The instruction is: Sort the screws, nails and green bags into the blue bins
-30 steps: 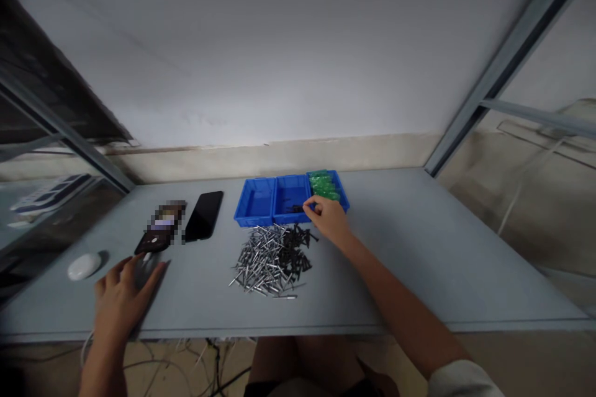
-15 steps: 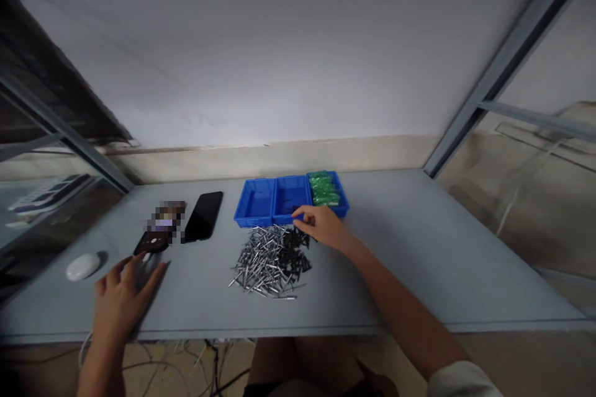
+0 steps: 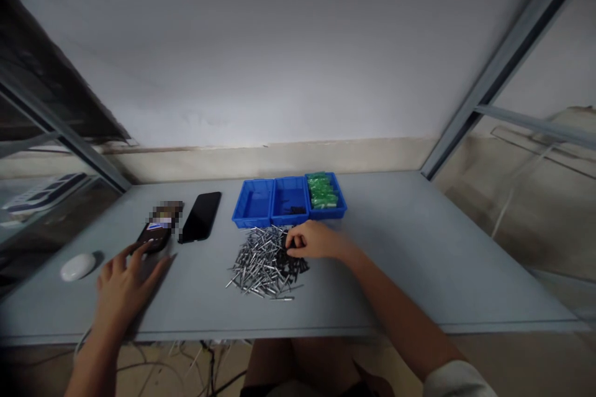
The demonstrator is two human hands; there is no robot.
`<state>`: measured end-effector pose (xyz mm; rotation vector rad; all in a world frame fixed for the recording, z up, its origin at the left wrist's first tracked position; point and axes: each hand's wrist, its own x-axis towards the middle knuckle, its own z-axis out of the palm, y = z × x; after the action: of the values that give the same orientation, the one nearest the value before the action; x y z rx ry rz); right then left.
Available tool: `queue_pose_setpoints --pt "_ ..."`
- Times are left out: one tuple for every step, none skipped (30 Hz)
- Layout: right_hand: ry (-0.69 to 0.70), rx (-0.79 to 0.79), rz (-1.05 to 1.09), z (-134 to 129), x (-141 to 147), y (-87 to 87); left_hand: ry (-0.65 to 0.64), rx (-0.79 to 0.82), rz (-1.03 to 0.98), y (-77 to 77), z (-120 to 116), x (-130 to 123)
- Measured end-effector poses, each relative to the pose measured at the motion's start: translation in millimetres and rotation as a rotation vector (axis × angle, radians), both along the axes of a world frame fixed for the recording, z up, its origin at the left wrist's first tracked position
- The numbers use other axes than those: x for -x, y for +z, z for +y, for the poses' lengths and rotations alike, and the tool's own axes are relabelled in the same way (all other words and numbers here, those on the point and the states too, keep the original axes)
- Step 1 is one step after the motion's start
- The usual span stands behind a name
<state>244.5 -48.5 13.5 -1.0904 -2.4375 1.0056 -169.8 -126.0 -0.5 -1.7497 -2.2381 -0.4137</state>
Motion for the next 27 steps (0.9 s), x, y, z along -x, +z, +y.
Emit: queue_pose_setpoints --pt "-0.005 -0.009 -0.004 0 0 -0.2 -0.005 -0.008 0.004 1.5 4 0" --pt "-0.014 -0.019 -0.008 0 0 -0.5 -0.008 -0.02 0.008 2.3 9 0" --pt "-0.024 -0.028 -0.013 -1 0 -0.8 -0.009 -0.036 0.011 2.6 14 1" --pt "-0.033 -0.037 -0.016 -1 0 -1.2 -0.009 -0.046 0.014 2.5 18 1" --pt "-0.04 -0.044 -0.018 -1 0 -1.5 -0.011 -0.044 0.018 2.1 22 1" --pt "-0.041 -0.048 -0.019 -1 0 -1.7 -0.015 -0.032 0.023 1.5 24 1" --pt "-0.042 -0.049 -0.017 -1 0 -1.6 -0.019 -0.012 0.03 0.8 26 0" --pt "-0.043 -0.051 -0.015 -1 0 -1.3 -0.021 0.008 0.037 0.1 27 0" --pt "-0.047 -0.057 -0.015 -1 0 -0.7 -0.016 0.019 0.046 -0.5 27 -1" --pt "-0.049 -0.061 -0.017 -2 0 0.2 -0.009 0.023 0.055 -1.2 27 -2" --pt "-0.052 -0.064 -0.02 -2 0 1.4 0.0 0.021 0.063 -1.9 26 -2" --pt "-0.055 -0.066 -0.023 -3 -1 2.7 0.007 0.015 0.069 -2.6 24 -3" --pt "-0.058 -0.068 -0.024 -3 -1 4.1 0.013 0.009 0.073 -3.3 23 -3" --pt "-0.06 -0.068 -0.022 -4 -1 5.3 0.018 0.008 0.074 -4.1 23 -2" --pt "-0.061 -0.068 -0.018 -4 -1 6.3 0.024 0.01 0.074 -4.9 22 -2" --pt "-0.061 -0.066 -0.014 -4 -1 6.9 0.029 0.015 0.073 -5.7 23 -1" --pt "-0.061 -0.064 -0.012 -4 -1 7.1 0.034 0.022 0.073 -6.5 23 0" --pt "-0.062 -0.061 -0.012 -4 -1 6.9 0.038 0.03 0.073 -7.2 24 1" --pt "-0.062 -0.057 -0.012 -3 -1 6.3 0.039 0.037 0.073 -7.7 24 2" --pt "-0.064 -0.051 -0.012 -3 -1 5.4 0.039 0.041 0.074 -8.1 25 2" --pt "-0.067 -0.046 -0.012 -2 -1 4.3 0.038 0.041 0.076 -8.3 25 2" --pt "-0.072 -0.043 -0.008 -2 -1 3.2 0.036 0.038 0.079 -8.2 25 2" --pt "-0.075 -0.041 -0.002 -1 -1 2.3 0.033 0.032 0.081 -7.8 25 1" --pt "-0.078 -0.038 0.005 -1 0 1.6 0.03 0.024 0.083 -7.3 24 0" --pt "-0.083 -0.037 0.012 -1 0 1.3 0.027 0.017 0.083 -6.7 24 -1" --pt "-0.09 -0.038 0.019 -1 0 1.3 0.025 0.011 0.082 -6.0 24 -2" --pt "-0.1 -0.042 0.028 0 0 1.6 0.021 0.006 0.08 -5.3 23 -2"
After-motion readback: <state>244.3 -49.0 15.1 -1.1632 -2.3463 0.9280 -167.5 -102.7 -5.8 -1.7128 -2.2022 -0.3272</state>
